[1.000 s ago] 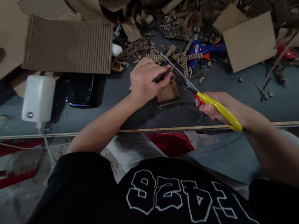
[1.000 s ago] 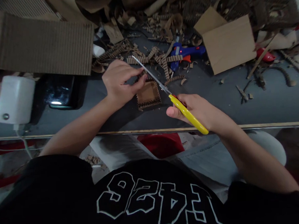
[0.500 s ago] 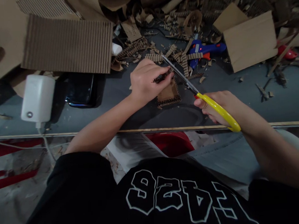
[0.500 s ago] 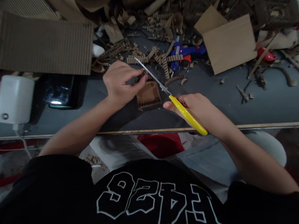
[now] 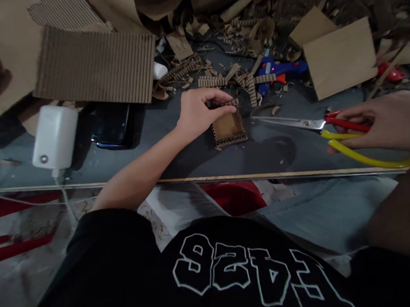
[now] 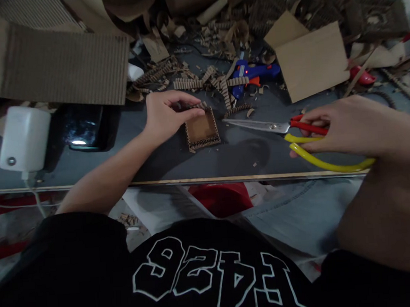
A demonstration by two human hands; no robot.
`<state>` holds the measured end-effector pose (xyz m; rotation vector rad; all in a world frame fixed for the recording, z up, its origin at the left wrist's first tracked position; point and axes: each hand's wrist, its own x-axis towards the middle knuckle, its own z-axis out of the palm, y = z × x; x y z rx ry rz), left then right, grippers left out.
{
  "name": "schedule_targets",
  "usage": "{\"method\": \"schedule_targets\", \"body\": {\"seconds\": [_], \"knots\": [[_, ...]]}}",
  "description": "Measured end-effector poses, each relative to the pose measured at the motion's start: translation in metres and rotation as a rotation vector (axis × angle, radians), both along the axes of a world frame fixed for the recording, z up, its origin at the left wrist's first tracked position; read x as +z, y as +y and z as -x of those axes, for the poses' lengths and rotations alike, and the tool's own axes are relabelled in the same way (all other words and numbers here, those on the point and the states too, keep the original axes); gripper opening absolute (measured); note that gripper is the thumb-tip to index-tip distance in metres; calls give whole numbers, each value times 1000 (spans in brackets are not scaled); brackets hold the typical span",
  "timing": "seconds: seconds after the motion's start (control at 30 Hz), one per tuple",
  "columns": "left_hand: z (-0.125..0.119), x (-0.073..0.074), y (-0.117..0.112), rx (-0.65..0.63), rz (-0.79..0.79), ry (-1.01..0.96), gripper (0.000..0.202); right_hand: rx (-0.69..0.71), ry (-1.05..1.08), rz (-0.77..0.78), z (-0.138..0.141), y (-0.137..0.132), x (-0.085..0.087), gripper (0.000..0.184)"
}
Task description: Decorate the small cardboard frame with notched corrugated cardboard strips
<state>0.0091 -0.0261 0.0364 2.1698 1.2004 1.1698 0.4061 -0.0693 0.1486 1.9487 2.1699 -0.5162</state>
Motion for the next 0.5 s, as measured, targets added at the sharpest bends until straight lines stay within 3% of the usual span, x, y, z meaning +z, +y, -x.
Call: {"method": "schedule_targets", "body": {"seconds": [0.1,0.23,0.43,0.5], "knots": [[5,-5,7,-49,71,6,26,16,-140,135,-16,14,-9,39],[9,-8,13,-91,43,134,22,-10,-235,152,-12,25,-13,29],[3,-9,13,-132,-29,277,13,-106,-368,13,-25,19,-14,25],[0,-8,11,-133,-46,280,11,-188,-482,-132,-14,12,-15,29]]}}
